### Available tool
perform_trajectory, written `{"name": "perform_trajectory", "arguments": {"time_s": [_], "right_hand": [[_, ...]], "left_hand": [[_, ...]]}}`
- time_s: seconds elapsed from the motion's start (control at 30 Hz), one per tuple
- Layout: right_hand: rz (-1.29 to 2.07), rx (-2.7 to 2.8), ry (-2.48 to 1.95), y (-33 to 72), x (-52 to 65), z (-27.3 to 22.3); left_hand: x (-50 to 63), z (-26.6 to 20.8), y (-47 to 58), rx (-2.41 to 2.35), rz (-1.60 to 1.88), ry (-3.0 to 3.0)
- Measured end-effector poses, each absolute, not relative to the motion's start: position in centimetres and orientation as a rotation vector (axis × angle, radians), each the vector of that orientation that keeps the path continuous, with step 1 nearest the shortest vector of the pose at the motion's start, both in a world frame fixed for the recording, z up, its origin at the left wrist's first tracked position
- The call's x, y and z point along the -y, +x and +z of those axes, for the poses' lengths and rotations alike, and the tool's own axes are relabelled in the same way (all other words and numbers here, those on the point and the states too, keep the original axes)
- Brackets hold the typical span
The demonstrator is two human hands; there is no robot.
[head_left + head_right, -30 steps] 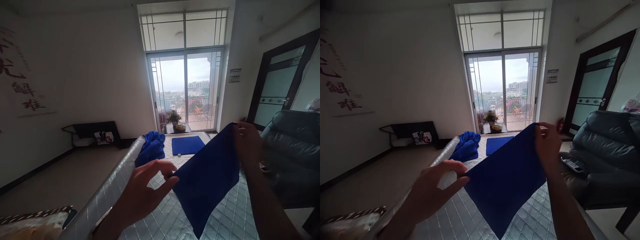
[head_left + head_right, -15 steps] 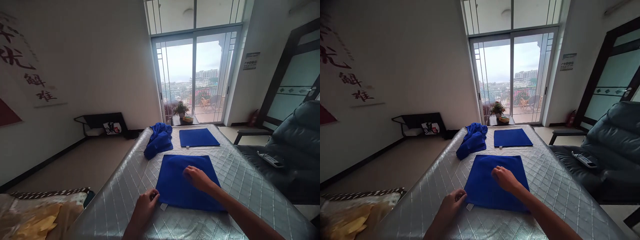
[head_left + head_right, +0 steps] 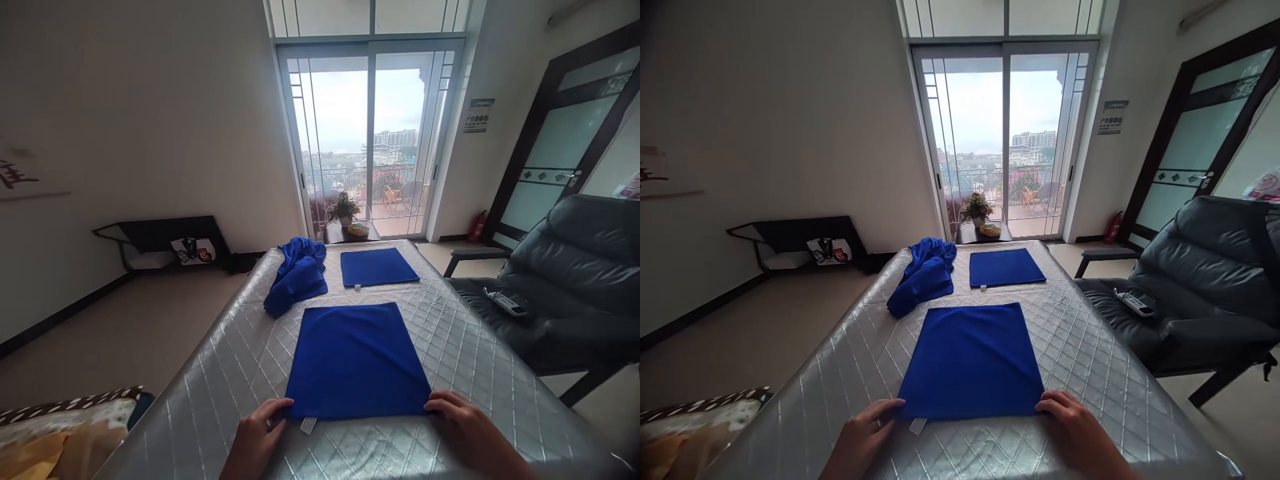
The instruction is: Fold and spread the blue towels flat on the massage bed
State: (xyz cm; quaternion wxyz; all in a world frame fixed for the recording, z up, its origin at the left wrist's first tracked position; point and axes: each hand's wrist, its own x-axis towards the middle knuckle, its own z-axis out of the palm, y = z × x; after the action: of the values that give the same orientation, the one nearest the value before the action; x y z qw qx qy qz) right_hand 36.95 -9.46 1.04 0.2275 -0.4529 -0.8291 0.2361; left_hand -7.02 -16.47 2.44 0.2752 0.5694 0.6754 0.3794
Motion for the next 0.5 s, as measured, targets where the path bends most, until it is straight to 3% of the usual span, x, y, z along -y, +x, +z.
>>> {"name": "perform_trajectory", "arguments": {"time_s": [0.27, 0.5], "right_hand": [[0.547, 2.370, -1.134, 36.3, 9.2, 3.4], [0.521, 2.133, -1.009, 37.9, 10.2, 7.5]], "left_hand": [[16.1, 4.1, -6.5, -1.881, 1.109, 1.693], [17.6, 8.8, -7.9, -1.785, 1.244, 1.864]]}}
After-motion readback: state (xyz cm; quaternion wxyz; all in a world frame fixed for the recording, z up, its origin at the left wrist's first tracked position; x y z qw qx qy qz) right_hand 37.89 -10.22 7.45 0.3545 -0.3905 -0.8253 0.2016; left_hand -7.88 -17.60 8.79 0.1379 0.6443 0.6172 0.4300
